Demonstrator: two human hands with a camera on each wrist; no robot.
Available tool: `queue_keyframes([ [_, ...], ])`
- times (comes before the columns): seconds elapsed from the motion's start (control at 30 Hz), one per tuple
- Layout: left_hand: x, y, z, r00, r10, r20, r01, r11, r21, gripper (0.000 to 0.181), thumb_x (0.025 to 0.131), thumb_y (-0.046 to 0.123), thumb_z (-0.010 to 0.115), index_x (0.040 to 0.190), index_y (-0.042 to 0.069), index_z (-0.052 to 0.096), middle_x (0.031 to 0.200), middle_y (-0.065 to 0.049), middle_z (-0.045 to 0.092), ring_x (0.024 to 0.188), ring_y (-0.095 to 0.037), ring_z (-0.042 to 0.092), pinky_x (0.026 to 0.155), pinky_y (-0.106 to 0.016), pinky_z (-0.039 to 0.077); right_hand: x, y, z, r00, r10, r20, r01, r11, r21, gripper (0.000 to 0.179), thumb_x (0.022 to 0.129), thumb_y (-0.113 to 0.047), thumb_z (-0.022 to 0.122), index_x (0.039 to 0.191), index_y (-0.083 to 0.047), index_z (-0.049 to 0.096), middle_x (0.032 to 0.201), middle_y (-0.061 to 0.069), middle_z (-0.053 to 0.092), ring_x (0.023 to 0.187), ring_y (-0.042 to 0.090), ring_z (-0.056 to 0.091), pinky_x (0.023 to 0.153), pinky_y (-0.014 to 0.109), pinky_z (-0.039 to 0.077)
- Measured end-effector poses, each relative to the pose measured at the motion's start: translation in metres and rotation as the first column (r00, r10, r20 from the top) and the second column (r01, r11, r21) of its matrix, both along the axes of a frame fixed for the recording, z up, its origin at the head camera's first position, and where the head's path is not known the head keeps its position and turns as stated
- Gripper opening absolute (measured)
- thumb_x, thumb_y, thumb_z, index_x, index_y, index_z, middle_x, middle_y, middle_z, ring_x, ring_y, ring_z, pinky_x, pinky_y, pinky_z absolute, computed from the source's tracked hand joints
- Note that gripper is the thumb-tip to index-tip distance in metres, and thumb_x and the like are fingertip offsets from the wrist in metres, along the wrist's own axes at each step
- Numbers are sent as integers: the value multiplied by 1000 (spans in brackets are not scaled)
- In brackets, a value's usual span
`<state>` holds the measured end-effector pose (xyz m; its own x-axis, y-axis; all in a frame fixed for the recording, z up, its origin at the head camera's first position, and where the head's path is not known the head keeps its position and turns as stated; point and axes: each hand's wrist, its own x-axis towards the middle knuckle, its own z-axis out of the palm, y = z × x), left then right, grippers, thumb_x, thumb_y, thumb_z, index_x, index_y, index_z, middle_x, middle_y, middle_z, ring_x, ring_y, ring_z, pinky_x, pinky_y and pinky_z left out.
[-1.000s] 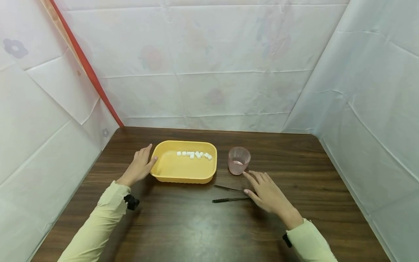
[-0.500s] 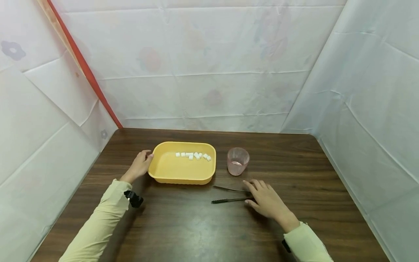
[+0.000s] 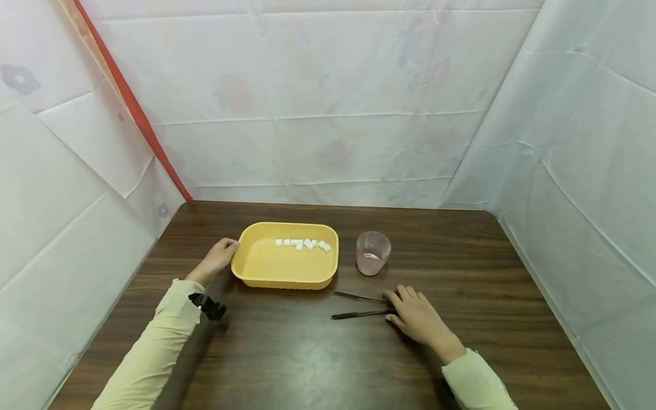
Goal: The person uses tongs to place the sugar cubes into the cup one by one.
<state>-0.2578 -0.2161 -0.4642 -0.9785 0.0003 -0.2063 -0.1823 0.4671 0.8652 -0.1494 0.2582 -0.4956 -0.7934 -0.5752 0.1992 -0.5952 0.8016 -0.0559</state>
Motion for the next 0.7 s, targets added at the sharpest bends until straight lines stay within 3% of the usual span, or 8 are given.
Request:
queue_keyframes([
  [0.23, 0, 0, -1, 1000, 1, 27, -2, 999, 46, 36, 105, 20, 32, 126, -9, 37, 115, -26, 46, 83, -22, 53, 65, -27, 46, -4, 1, -9, 998, 38, -50, -39, 999, -10, 39, 86, -26, 72, 119, -9, 60, 97, 4, 51, 87, 23, 51, 67, 38, 42],
  [0.7, 0, 3, 1, 999, 7, 44, -9, 998, 63, 33, 105, 21, 30, 123, -6, 36, 102, -22, 46, 61, -16, 48, 54, -27, 43, -9, -1, -14, 993, 89, -78, -92, 995, -37, 28, 85, -20, 72, 108, -10, 61, 93, 3, 48, 82, 23, 49, 63, 35, 39],
])
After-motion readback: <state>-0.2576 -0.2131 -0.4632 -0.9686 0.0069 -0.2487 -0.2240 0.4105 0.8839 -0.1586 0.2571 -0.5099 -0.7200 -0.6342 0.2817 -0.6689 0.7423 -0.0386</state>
